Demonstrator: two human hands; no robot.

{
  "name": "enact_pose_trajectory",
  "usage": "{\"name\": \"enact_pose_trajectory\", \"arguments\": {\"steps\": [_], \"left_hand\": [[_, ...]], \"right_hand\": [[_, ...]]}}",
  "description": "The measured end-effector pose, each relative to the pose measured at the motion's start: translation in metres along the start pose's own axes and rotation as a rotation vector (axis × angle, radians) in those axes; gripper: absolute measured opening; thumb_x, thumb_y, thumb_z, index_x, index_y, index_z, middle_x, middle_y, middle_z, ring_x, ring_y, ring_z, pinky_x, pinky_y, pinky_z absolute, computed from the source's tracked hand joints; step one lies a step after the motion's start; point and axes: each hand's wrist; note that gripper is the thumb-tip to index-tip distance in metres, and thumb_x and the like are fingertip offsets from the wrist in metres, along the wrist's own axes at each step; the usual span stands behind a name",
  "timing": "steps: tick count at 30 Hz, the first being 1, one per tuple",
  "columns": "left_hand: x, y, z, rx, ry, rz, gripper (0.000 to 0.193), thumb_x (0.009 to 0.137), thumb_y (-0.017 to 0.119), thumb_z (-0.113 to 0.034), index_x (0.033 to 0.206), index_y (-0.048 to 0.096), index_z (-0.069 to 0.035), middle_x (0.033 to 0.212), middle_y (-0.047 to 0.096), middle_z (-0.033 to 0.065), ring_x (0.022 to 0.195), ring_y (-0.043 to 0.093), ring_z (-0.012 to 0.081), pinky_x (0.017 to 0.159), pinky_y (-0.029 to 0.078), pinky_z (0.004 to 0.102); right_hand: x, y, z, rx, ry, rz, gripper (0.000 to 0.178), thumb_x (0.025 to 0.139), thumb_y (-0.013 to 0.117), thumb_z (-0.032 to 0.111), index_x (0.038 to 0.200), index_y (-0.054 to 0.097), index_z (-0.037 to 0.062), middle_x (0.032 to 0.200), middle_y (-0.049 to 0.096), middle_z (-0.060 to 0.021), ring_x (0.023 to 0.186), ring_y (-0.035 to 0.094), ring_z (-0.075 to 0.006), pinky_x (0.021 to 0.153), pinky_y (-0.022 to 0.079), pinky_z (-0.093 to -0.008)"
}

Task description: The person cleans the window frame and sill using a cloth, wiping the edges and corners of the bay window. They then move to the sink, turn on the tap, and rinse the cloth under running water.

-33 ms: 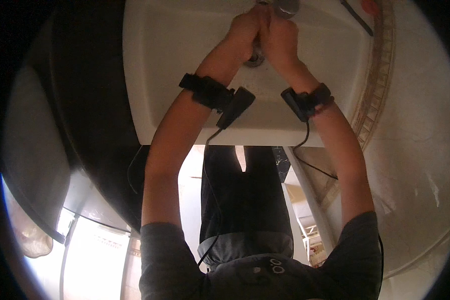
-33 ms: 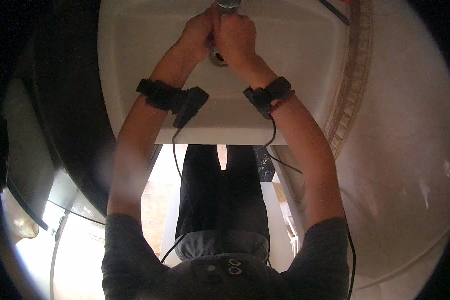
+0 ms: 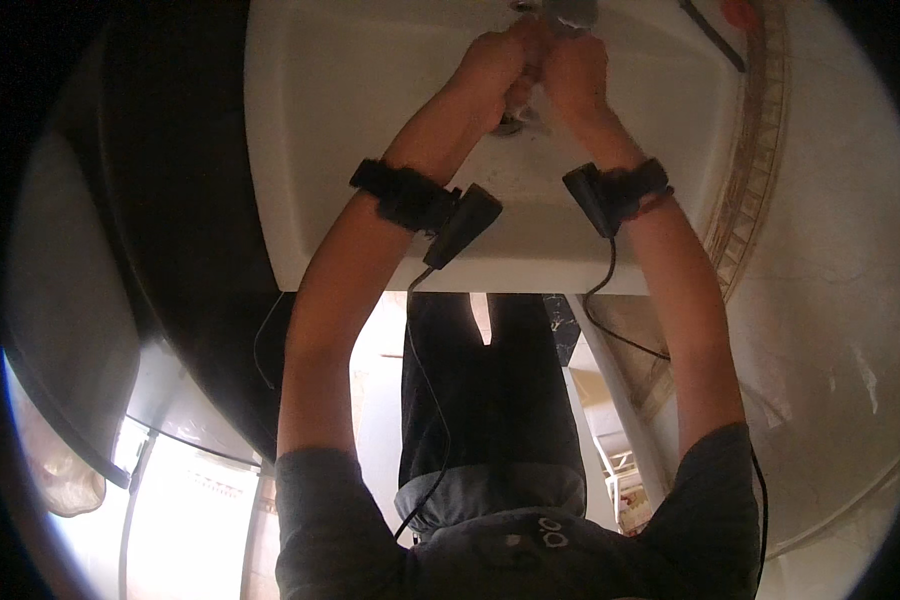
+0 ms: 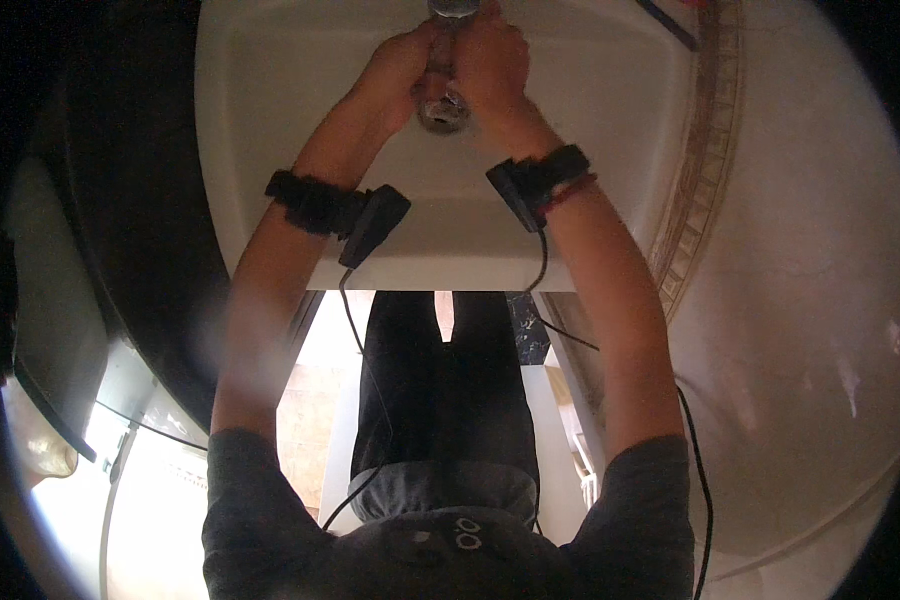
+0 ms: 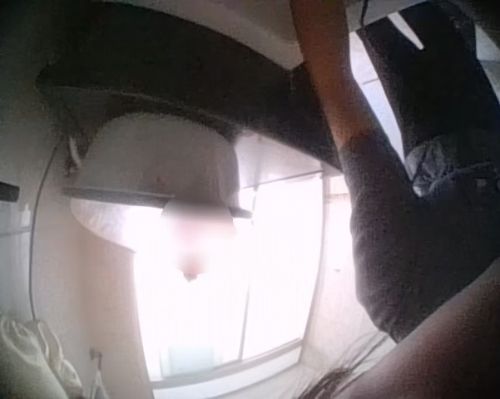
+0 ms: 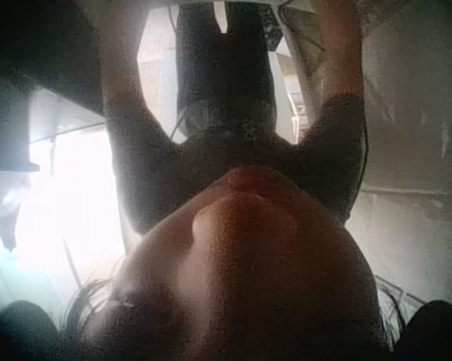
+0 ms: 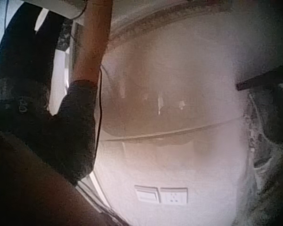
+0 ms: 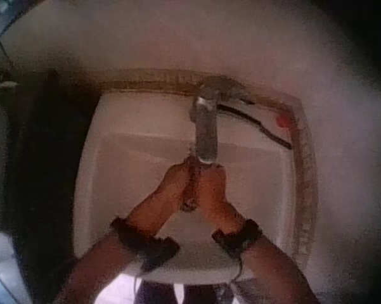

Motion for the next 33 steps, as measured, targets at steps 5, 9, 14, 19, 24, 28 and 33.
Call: {"name": "enact_pose_trajectory", "arguments": {"steps": [5, 9, 14, 19, 24, 28, 33], "left_hand": [[0.002, 0.002, 0.0, 0.177, 0.097, 0.091, 0.026, 0.094, 0.049, -0.029, 0.099, 0.058, -0.005, 0.083, 0.057, 0.003, 0.063, 0.05, 0.0156, 0.068, 0.047, 0.0326], [0.047, -0.011, 0.021, 0.123, 0.2, 0.159, 0.028, 0.092, 0.052, -0.027, 0.098, 0.06, -0.001, 0.079, 0.058, 0.0048, 0.068, 0.053, 0.015, 0.063, 0.046, 0.0302], [0.042, -0.012, 0.012, 0.267, 0.384, 0.032, 0.024, 0.091, 0.055, -0.023, 0.097, 0.061, 0.0, 0.08, 0.058, 0.0044, 0.071, 0.053, 0.0141, 0.063, 0.045, 0.0286], [0.059, -0.035, 0.034, 1.2, 0.785, -0.195, 0.017, 0.085, 0.059, -0.016, 0.092, 0.061, 0.0, 0.08, 0.062, 0.0106, 0.074, 0.06, 0.0206, 0.067, 0.049, 0.0352], [0.02, -0.002, 0.033, 1.328, 0.86, -0.116, 0.015, 0.082, 0.059, -0.007, 0.095, 0.06, 0.001, 0.082, 0.064, 0.0133, 0.073, 0.063, 0.0227, 0.064, 0.051, 0.0365], [0.021, -0.005, 0.03, 1.274, 0.795, -0.153, 0.017, 0.084, 0.054, -0.011, 0.086, 0.063, 0.004, 0.081, 0.065, 0.0165, 0.072, 0.064, 0.028, 0.065, 0.052, 0.0382], [0.015, -0.017, 0.011, 0.968, 0.567, 0.068, 0.034, 0.078, 0.066, -0.037, 0.089, 0.067, -0.004, 0.086, 0.067, 0.0171, 0.074, 0.065, 0.0278, 0.067, 0.052, 0.0379]], "right_hand": [[0.019, -0.019, -0.029, 0.056, 0.224, 0.011, 0.016, 0.085, 0.059, 0.012, 0.086, 0.062, -0.0037, 0.078, 0.065, -0.0145, 0.061, 0.06, -0.0247, 0.056, 0.048, -0.0358], [0.006, -0.026, 0.012, 0.163, 0.162, 0.032, 0.022, 0.084, 0.064, 0.018, 0.089, 0.063, -0.0033, 0.081, 0.066, -0.0157, 0.067, 0.062, -0.0278, 0.057, 0.049, -0.0351], [0.004, -0.014, 0.039, 0.575, 0.023, 0.038, 0.006, 0.09, 0.052, 0.004, 0.095, 0.054, 0.001, 0.069, 0.055, -0.0036, 0.056, 0.05, -0.0129, 0.047, 0.041, -0.0279], [0.004, 0.001, 0.03, 0.57, 0.007, 0.095, 0.007, 0.085, 0.059, 0.006, 0.088, 0.056, 0.0002, 0.068, 0.056, -0.0031, 0.06, 0.052, -0.0149, 0.052, 0.042, -0.0303], [0.01, -0.007, 0.02, 0.136, -0.126, -0.059, 0.011, 0.084, 0.063, 0.008, 0.083, 0.06, -0.0018, 0.068, 0.057, -0.0028, 0.061, 0.052, -0.0164, 0.054, 0.042, -0.0331], [0.001, -0.002, 0.029, 0.151, 0.026, 0.0, 0.013, 0.086, 0.061, 0.01, 0.092, 0.061, -0.0017, 0.071, 0.06, -0.0048, 0.062, 0.053, -0.0151, 0.053, 0.042, -0.0307], [0.018, -0.014, 0.023, 0.308, -0.109, 0.161, 0.017, 0.09, 0.056, 0.016, 0.093, 0.062, -0.0001, 0.07, 0.06, -0.0053, 0.059, 0.054, -0.0137, 0.047, 0.038, -0.0269]]}}
Point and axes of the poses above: each hand's wrist, its own x-axis towards the middle knuckle, its own y-axis out of the palm, z = x × y
